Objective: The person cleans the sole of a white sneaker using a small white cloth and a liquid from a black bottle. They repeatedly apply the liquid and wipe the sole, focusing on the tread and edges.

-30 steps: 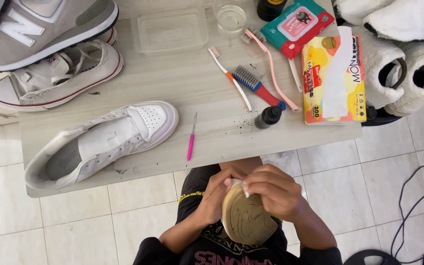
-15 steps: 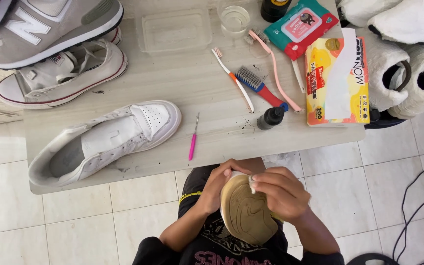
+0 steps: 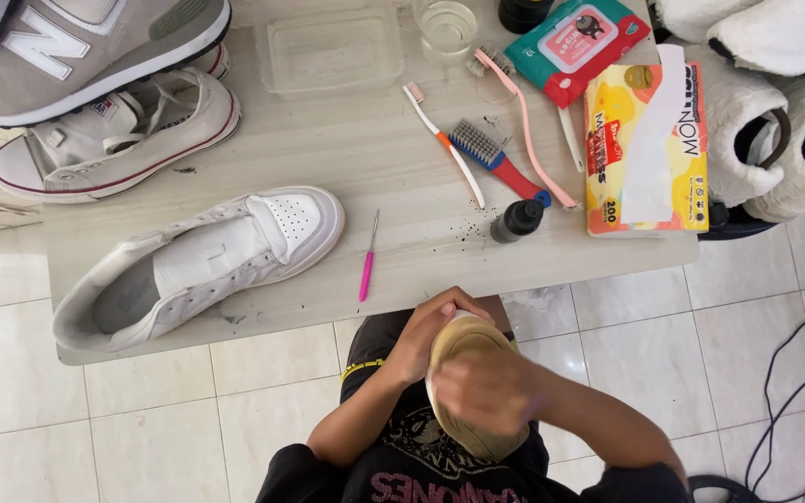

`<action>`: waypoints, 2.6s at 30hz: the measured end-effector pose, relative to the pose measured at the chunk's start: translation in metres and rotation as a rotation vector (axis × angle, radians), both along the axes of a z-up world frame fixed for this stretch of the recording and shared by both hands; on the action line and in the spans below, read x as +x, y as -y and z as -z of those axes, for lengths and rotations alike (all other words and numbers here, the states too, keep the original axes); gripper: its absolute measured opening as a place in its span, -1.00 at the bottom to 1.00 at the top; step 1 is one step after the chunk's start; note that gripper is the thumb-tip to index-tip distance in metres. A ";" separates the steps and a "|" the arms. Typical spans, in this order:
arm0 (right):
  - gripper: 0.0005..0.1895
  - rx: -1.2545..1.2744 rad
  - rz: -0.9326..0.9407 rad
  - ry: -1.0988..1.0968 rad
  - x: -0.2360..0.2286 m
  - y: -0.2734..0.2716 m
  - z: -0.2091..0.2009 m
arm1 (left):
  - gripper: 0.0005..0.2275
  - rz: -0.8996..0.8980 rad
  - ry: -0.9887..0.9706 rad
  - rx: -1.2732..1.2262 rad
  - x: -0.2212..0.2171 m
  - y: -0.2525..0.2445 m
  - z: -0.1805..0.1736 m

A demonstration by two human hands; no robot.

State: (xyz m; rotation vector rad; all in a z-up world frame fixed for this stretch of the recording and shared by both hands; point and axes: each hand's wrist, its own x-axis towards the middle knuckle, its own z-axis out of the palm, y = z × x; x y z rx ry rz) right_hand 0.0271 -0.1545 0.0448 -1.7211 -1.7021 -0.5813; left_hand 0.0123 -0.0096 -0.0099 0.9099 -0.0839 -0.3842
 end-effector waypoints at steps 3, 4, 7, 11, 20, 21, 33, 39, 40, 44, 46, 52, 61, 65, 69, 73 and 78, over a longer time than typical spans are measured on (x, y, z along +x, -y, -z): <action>-0.83 0.003 -0.065 0.151 -0.004 0.000 0.005 | -0.64 0.007 -0.015 -0.024 0.002 0.000 0.005; -0.82 0.000 -0.049 0.208 -0.005 0.003 0.011 | -0.65 0.010 -0.003 -0.036 0.002 0.001 0.006; -0.89 -0.043 0.048 0.105 0.011 0.011 0.013 | -0.64 0.024 0.032 -0.009 0.005 0.002 -0.004; -0.93 -0.031 0.125 -0.024 -0.001 0.007 0.009 | -0.65 0.025 0.054 0.040 0.008 0.000 0.002; -0.92 -0.030 0.209 -0.027 -0.001 0.008 0.006 | -0.63 0.008 0.036 0.025 0.004 0.002 0.007; -0.92 -0.024 0.140 -0.071 -0.006 0.009 0.013 | -0.64 0.001 0.020 0.013 0.004 0.000 0.010; -0.93 0.805 0.240 -1.610 0.002 0.032 0.063 | -0.56 -0.152 0.256 0.064 0.002 -0.004 0.001; -0.97 0.782 0.206 -1.638 0.007 0.013 0.052 | -0.67 -0.126 0.169 0.087 0.001 -0.013 0.000; -0.96 0.756 0.207 -1.622 0.007 0.010 0.052 | -0.60 -0.114 0.157 0.080 0.001 -0.013 -0.001; -0.95 0.715 0.211 -1.626 0.008 0.001 0.042 | -0.60 -0.162 0.142 0.079 0.000 -0.011 -0.007; -0.93 0.606 0.292 -1.484 0.010 0.001 0.041 | -0.83 -0.246 0.059 0.101 -0.002 -0.010 0.005; -0.40 0.563 0.871 -0.506 0.038 0.008 0.035 | -0.90 -0.294 0.037 0.059 -0.001 -0.010 -0.011; -0.35 0.326 0.447 -0.310 0.079 0.018 0.032 | -0.91 -0.315 0.085 0.102 0.000 -0.013 -0.033; -0.83 0.137 0.397 -0.426 0.049 0.042 0.042 | -0.91 -0.312 0.058 0.109 -0.003 -0.013 -0.008; -0.61 -0.113 0.317 -0.275 0.035 0.034 0.023 | -0.90 -0.253 0.076 0.156 -0.002 -0.011 -0.005; -0.63 -0.212 0.343 -0.218 0.037 0.028 0.005 | -0.91 -0.254 0.087 0.175 -0.002 -0.013 -0.019; -0.70 -0.196 0.341 -0.230 0.037 0.026 0.016 | -0.92 -0.280 0.093 0.173 -0.005 -0.013 -0.019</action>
